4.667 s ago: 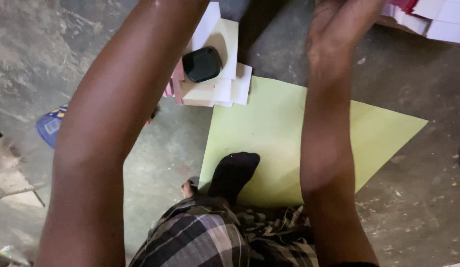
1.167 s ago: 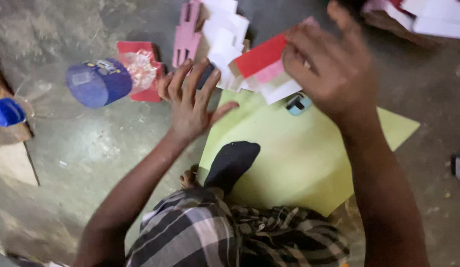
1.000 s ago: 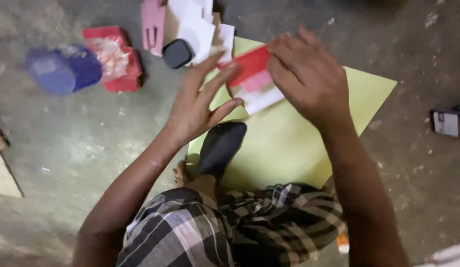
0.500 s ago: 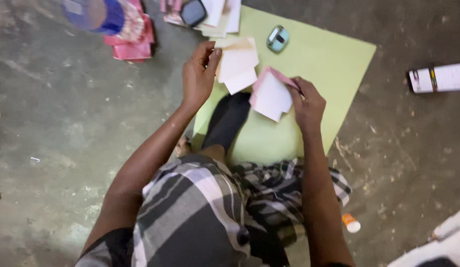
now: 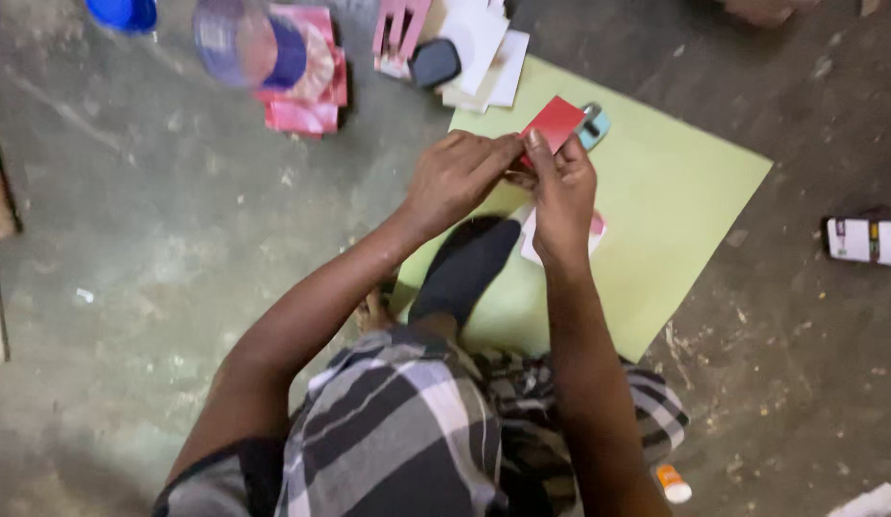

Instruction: The person sits on the floor and repeatedly folds red paper covers around white paper stacks, pressing the folds to secure them. They place finished units aside and pick up new stacks to continue the process.

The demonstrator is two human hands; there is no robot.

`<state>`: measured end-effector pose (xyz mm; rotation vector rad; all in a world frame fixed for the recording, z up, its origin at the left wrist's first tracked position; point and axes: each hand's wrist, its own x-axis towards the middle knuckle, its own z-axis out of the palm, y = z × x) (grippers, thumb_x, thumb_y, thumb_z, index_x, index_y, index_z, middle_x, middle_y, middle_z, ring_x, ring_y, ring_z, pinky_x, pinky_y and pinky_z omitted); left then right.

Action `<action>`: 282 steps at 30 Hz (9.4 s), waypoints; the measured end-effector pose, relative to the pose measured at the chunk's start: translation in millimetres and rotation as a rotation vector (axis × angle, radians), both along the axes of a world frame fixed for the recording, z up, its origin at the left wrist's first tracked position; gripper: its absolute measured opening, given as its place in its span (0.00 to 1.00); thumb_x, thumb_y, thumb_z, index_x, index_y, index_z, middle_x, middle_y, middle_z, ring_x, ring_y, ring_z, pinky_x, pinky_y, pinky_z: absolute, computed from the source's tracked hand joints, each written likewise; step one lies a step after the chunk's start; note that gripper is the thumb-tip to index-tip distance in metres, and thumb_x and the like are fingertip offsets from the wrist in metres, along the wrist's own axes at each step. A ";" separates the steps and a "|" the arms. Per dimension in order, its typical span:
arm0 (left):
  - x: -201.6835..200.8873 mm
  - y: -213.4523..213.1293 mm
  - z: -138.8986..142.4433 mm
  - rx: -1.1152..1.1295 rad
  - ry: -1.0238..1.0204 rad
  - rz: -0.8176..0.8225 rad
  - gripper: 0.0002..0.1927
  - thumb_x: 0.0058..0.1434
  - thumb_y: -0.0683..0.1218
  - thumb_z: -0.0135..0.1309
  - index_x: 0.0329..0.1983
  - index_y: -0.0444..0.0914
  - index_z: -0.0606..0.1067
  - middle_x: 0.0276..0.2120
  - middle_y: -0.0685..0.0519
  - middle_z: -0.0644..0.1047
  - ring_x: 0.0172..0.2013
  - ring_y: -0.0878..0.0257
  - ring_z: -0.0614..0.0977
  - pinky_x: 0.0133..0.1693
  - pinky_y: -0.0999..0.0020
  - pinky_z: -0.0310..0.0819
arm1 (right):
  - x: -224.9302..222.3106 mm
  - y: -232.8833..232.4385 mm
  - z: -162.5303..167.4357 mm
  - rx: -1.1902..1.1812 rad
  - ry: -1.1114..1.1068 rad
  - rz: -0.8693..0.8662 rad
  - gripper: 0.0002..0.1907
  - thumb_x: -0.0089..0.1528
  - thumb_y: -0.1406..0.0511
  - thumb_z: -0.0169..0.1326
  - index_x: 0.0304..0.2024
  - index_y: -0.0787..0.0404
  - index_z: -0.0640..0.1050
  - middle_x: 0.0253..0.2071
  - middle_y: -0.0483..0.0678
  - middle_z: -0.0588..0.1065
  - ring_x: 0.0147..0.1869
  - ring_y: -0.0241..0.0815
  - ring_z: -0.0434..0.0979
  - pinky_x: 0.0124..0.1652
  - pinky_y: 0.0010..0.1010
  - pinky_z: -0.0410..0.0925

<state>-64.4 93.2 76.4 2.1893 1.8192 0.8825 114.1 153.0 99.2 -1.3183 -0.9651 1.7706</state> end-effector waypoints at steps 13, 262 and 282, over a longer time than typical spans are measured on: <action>-111.5 48.3 -26.2 -0.132 0.410 -0.005 0.27 0.58 0.55 0.66 0.55 0.38 0.74 0.73 0.45 0.63 0.71 0.44 0.61 0.67 0.36 0.51 | -69.6 68.0 -19.0 0.473 -0.381 0.151 0.11 0.68 0.70 0.59 0.53 0.68 0.80 0.35 0.45 0.79 0.35 0.29 0.81 0.32 0.23 0.80; 81.0 -74.1 -49.2 -1.001 -1.254 0.048 0.11 0.66 0.46 0.58 0.50 0.39 0.80 0.29 0.64 0.74 0.30 0.76 0.71 0.33 0.77 0.65 | 106.6 -144.2 -96.2 0.571 -0.776 -0.005 0.22 0.73 0.59 0.52 0.65 0.64 0.68 0.60 0.57 0.72 0.58 0.54 0.78 0.54 0.43 0.74; 76.8 -77.6 -55.2 -1.053 -1.306 0.058 0.12 0.67 0.47 0.58 0.50 0.38 0.79 0.35 0.62 0.78 0.33 0.76 0.75 0.35 0.78 0.69 | 101.7 -143.2 -99.3 0.511 -0.837 -0.003 0.15 0.73 0.59 0.53 0.58 0.58 0.73 0.62 0.56 0.71 0.63 0.53 0.76 0.58 0.40 0.73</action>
